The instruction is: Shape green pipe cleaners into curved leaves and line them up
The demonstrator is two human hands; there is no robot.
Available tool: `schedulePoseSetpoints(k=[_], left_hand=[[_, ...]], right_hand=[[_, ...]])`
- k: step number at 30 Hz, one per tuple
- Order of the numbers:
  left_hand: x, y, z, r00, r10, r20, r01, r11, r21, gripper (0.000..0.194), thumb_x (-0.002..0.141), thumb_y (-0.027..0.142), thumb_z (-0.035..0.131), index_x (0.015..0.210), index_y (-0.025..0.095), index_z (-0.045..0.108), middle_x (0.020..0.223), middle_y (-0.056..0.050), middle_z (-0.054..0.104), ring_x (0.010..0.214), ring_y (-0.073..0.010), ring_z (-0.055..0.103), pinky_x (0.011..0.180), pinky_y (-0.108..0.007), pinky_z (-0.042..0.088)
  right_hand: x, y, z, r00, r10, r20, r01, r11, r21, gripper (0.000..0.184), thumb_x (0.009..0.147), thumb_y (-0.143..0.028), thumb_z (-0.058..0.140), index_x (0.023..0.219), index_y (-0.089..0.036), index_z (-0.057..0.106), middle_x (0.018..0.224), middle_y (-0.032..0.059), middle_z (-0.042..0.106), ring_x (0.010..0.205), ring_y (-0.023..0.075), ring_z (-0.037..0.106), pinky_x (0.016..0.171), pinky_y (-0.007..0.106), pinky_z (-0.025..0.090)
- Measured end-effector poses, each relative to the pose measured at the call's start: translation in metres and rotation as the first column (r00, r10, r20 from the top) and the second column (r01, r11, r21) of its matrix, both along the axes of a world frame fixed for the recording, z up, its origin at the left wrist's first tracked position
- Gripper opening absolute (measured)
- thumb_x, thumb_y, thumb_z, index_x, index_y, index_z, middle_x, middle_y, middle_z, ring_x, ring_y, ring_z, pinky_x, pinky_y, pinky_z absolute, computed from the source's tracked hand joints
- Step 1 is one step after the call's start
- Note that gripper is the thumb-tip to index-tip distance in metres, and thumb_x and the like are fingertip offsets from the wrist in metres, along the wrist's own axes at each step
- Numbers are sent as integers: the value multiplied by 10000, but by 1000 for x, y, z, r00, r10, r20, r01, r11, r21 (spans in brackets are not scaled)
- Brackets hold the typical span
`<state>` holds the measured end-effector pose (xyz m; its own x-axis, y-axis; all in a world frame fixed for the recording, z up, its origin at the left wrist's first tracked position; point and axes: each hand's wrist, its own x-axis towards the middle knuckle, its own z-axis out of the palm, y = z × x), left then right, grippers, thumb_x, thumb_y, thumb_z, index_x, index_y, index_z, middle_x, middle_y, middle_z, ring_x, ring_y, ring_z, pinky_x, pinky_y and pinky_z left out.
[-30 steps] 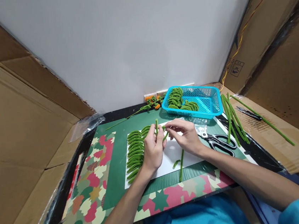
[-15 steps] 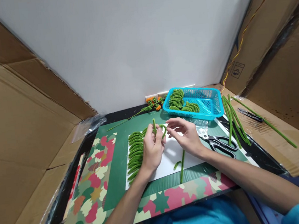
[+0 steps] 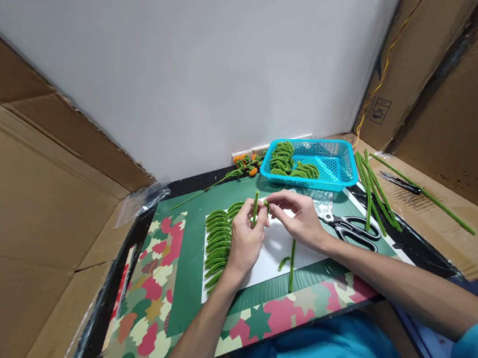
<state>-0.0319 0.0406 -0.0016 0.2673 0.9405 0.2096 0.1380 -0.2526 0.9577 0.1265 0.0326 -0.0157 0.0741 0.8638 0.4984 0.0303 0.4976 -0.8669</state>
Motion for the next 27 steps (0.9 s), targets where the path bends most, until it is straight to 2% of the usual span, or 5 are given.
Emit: schedulePoseSetpoints(k=[11, 14, 17, 22, 27], left_hand=[[0, -1, 5, 992, -8, -128, 16, 998, 63, 215, 1030, 358, 600, 874, 215, 561, 741, 42, 575, 630, -122, 524, 578, -211, 411], [0, -1, 3, 987, -12, -160, 22, 998, 65, 208, 1033, 340, 589, 870, 218, 548, 738, 47, 572, 644, -128, 533, 599, -217, 419], [0, -1, 2, 984, -4, -180, 19, 996, 83, 210, 1044, 333, 576, 872, 218, 542, 760, 46, 575, 675, -131, 538, 630, -221, 421], [-1, -1, 6, 980, -32, -198, 54, 993, 109, 230, 1052, 360, 580, 874, 213, 571, 769, 39, 566, 715, -144, 530, 663, -233, 408], [1, -4, 8, 962, -82, -262, 119, 984, 129, 249, 1066, 364, 563, 879, 207, 611, 783, 31, 595, 694, -142, 502, 658, -246, 378]], right_hand=[[5, 1, 0, 983, -45, 178, 34, 997, 67, 148, 1008, -268, 659, 1023, -214, 796, 952, 67, 788, 801, 188, 722, 734, 315, 615], [7, 3, 0, 987, 7, 163, -10, 1000, 13, 176, 1015, -319, 665, 1013, -215, 808, 961, 71, 776, 802, 188, 710, 688, 300, 607], [8, 7, 1, 995, 91, 38, -87, 991, -101, 240, 971, -430, 732, 971, -205, 815, 963, 75, 778, 756, 182, 703, 622, 288, 605], [16, 17, 4, 962, 221, -159, -255, 936, -243, 374, 799, -535, 885, 831, -174, 788, 777, 44, 754, 606, 151, 641, 541, 277, 560], [32, 28, 3, 882, 404, -244, -470, 803, -367, 393, 728, -517, 935, 779, -158, 781, 689, 14, 722, 539, 118, 596, 530, 258, 543]])
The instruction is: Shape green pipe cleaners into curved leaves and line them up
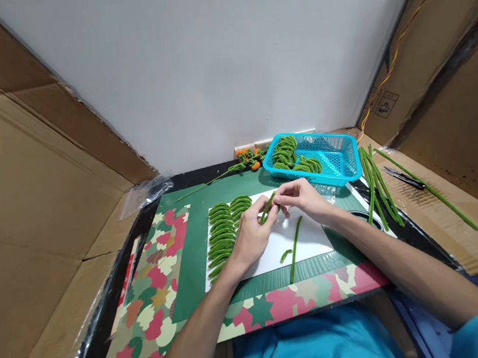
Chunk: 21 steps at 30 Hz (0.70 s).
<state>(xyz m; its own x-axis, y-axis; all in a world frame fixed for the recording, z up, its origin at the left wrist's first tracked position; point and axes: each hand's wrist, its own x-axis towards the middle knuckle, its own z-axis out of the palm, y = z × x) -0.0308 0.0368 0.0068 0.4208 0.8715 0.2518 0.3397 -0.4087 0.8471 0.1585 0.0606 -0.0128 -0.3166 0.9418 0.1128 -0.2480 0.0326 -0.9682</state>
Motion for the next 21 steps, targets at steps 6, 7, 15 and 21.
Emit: schedulePoseSetpoints(k=[6, 7, 15, 21], left_hand=[[2, -1, -4, 999, -20, -36, 21, 1000, 14, 257, 1064, 385, 561, 887, 208, 618, 774, 31, 581, 657, -138, 476, 620, -250, 360], [2, 0, -5, 1000, -16, -23, 17, 1000, 7, 255, 1060, 384, 568, 882, 207, 612, 782, 27, 583, 672, -139, 487, 621, -246, 368], [5, 7, -7, 970, 56, 236, 20, 951, -308, 406, 926, 578, 731, 870, 190, 625, 669, 56, 497, 462, -76, 366, 404, -215, 282], [7, 6, -4, 939, 82, 335, 66, 910, -409, 454, 837, 601, 821, 840, 184, 642, 612, 83, 438, 402, -37, 287, 346, -191, 222]], right_hand=[[9, 4, 0, 997, 66, 27, -64, 996, -66, 423, 730, -532, 922, 710, -143, 760, 592, 0, 670, 477, 104, 568, 489, 242, 525], [8, 3, 1, 998, 58, 31, -56, 996, -65, 428, 730, -538, 922, 717, -143, 758, 574, -8, 657, 474, 105, 567, 485, 240, 522], [4, 0, 7, 995, -7, 98, 2, 999, 46, 497, 776, -628, 873, 756, -154, 725, 518, -39, 601, 442, 98, 534, 440, 218, 442], [5, -1, 8, 993, -7, 114, 0, 998, 66, 491, 792, -635, 858, 777, -163, 725, 525, -45, 590, 447, 100, 517, 424, 219, 417]])
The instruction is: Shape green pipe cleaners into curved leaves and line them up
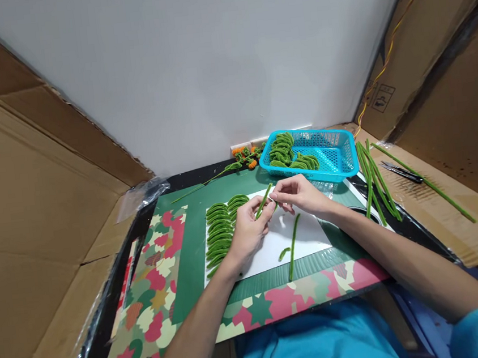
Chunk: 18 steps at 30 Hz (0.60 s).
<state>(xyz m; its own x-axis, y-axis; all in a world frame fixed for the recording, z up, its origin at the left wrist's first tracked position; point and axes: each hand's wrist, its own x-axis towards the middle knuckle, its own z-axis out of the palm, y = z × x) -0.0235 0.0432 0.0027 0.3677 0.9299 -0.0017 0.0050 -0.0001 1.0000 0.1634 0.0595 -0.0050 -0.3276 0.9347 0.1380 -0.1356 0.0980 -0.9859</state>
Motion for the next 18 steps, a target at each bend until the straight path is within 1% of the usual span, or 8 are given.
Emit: schedulePoseSetpoints(k=[4, 9, 13, 15, 18], left_hand=[[0, -1, 1, 1000, 9, -7, -9, 999, 41, 419, 838, 554, 833, 813, 190, 627, 643, 76, 454, 407, -39, 334, 334, -185, 246], [-1, -1, 2, 1000, 16, -26, -15, 1000, 21, 407, 828, 525, 836, 776, 189, 613, 632, 79, 441, 379, -36, 345, 323, -186, 239], [-2, 0, 0, 998, 21, -57, -20, 1000, 14, 419, 826, 505, 838, 737, 187, 580, 604, 77, 467, 370, -36, 367, 329, -181, 253], [-2, 0, -1, 999, 19, -47, -19, 1000, 2, 411, 838, 508, 828, 771, 185, 583, 616, 78, 491, 357, -28, 362, 324, -176, 248], [-1, -2, -4, 1000, 10, -3, -10, 1000, -27, 382, 903, 536, 757, 947, 188, 605, 711, 60, 588, 318, -21, 386, 303, -172, 237]], right_hand=[[-1, 0, -3, 1000, 5, 30, -6, 998, 59, 460, 822, -611, 842, 797, -165, 735, 616, -28, 626, 485, 100, 529, 445, 224, 444], [-1, -1, -7, 996, -12, 91, 2, 994, 113, 416, 883, -569, 798, 839, -161, 731, 724, -7, 666, 504, 89, 515, 463, 219, 437], [-1, -2, -7, 981, -62, 186, 25, 980, 196, 405, 937, -555, 741, 843, -161, 732, 782, 23, 692, 621, 121, 567, 521, 221, 454], [-2, -3, -6, 972, -92, 216, 40, 972, 233, 393, 965, -538, 712, 847, -164, 735, 783, 27, 695, 675, 141, 595, 549, 229, 466], [-2, -5, -4, 966, -150, 212, 90, 960, 267, 344, 1009, -487, 666, 917, -169, 757, 808, 33, 707, 671, 144, 605, 541, 235, 476]])
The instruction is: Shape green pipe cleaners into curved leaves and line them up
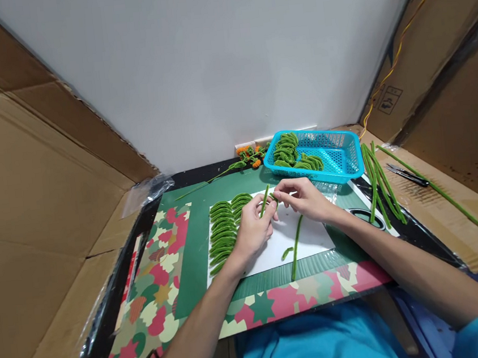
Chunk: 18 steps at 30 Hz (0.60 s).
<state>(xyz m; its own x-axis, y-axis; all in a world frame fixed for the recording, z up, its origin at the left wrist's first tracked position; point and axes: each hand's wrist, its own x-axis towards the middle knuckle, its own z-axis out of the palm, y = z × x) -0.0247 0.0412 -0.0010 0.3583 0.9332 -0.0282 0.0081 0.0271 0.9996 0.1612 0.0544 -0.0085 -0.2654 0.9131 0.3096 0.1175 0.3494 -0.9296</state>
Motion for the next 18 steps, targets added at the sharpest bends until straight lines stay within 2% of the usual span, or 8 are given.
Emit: schedulePoseSetpoints(k=[2, 5, 8, 10, 13, 18], left_hand=[[0, -1, -1, 1000, -23, 10, 24, 1000, -18, 393, 937, 549, 714, 1050, 194, 591, 780, 40, 642, 300, -31, 428, 287, -173, 237], [0, -1, -3, 998, -61, 4, 61, 998, -12, 396, 955, 549, 700, 1049, 184, 582, 793, 32, 650, 306, -27, 440, 296, -167, 250], [0, 0, -4, 996, -86, 7, 86, 996, 27, 388, 950, 530, 728, 1008, 171, 594, 759, 41, 621, 339, -12, 412, 330, -159, 260], [0, 0, -4, 995, -101, 20, 100, 994, 45, 385, 938, 516, 755, 991, 168, 602, 735, 49, 598, 362, -11, 398, 350, -160, 270], [0, 2, -5, 994, -93, 57, 91, 995, 40, 390, 935, 523, 758, 996, 170, 603, 739, 49, 598, 363, -13, 383, 350, -167, 272], [-1, 5, -7, 994, -19, 109, 16, 999, 31, 411, 933, 561, 735, 1024, 203, 554, 720, 59, 616, 335, -24, 383, 329, -157, 223]], right_hand=[[1, -1, 1, 999, -54, -2, 54, 996, 66, 274, 1038, -419, 634, 1058, -183, 771, 924, 52, 737, 677, 139, 618, 532, 234, 486], [3, -2, -1, 993, -111, 41, 96, 960, 263, 265, 1068, -295, 581, 1273, -235, 737, 1156, 87, 728, 796, 156, 669, 579, 245, 534], [5, 0, -6, 982, -148, 121, 79, 891, 446, 279, 1078, -215, 545, 1276, -249, 739, 1193, 101, 704, 875, 174, 692, 633, 269, 570], [5, 1, -9, 965, -196, 174, 81, 855, 513, 265, 1077, -194, 545, 1245, -241, 744, 1170, 105, 710, 857, 175, 697, 632, 275, 571], [4, 0, -10, 942, -265, 206, 113, 828, 549, 224, 1068, -188, 567, 1209, -222, 738, 1141, 106, 729, 807, 169, 692, 612, 273, 556], [1, -3, -6, 931, -310, 190, 179, 846, 501, 125, 1052, -215, 607, 1067, -189, 729, 982, 74, 727, 720, 156, 652, 581, 268, 519]])
